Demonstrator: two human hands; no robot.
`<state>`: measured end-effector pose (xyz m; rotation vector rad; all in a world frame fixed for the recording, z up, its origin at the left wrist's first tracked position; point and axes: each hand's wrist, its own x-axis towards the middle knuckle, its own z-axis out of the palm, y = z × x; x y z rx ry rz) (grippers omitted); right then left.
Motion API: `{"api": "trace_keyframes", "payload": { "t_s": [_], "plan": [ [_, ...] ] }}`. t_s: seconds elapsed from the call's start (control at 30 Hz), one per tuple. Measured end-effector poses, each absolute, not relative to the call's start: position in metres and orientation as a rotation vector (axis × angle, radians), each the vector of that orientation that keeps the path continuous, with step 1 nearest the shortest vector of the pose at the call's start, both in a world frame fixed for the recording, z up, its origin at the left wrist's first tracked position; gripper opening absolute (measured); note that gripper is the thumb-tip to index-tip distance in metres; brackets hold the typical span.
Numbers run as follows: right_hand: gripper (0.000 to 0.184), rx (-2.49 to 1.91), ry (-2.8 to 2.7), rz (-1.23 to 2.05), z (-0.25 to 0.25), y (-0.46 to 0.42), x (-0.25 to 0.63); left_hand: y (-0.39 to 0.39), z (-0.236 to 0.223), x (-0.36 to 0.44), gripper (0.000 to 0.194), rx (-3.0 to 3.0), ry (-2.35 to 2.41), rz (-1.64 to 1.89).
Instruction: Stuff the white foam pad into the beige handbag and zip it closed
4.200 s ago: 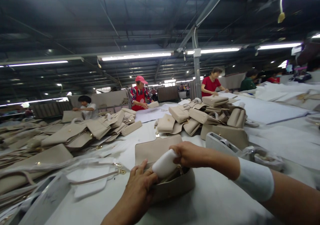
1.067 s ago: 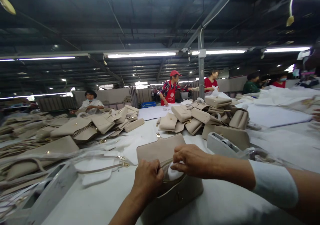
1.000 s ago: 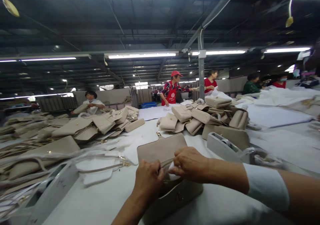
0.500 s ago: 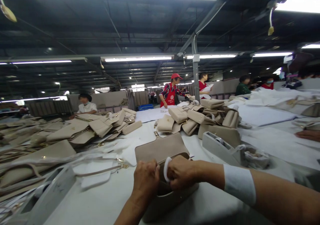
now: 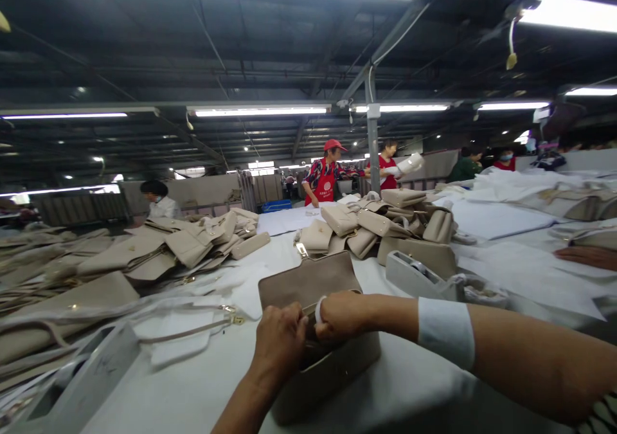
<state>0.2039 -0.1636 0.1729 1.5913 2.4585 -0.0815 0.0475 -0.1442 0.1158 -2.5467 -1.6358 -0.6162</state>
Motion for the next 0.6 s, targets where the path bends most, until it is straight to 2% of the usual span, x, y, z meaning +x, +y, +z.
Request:
{"api": "trace_keyframes", "payload": {
  "t_s": [0.13,0.23,0.3,0.5,0.6],
  "plan": [
    [0.033,1.513,2.433,-0.178,0.169,-0.152,0.202,-0.137,0.118,0.050,0.017,-2.555,-1.643,-0.580],
    [0.025,1.349,2.491,-0.415,0.165,-0.143,0.199,-0.134,0.120,0.050,0.018,-2.557,-1.651,-0.558],
    [0.027,1.271,2.495,-0.542,0.165,-0.141,0.195,-0.133,0.122,0.048,0.019,-2.571,-1.643,-0.543],
    [0.044,1.637,2.388,-0.369,0.167,-0.146,0.194,-0.135,0.127,0.038,0.021,-2.636,-1.569,-0.467],
    [0.037,1.661,2.451,-0.350,0.162,-0.144,0.195,-0.135,0.129,0.040,0.021,-2.663,-1.519,-0.432]
  ]
}}
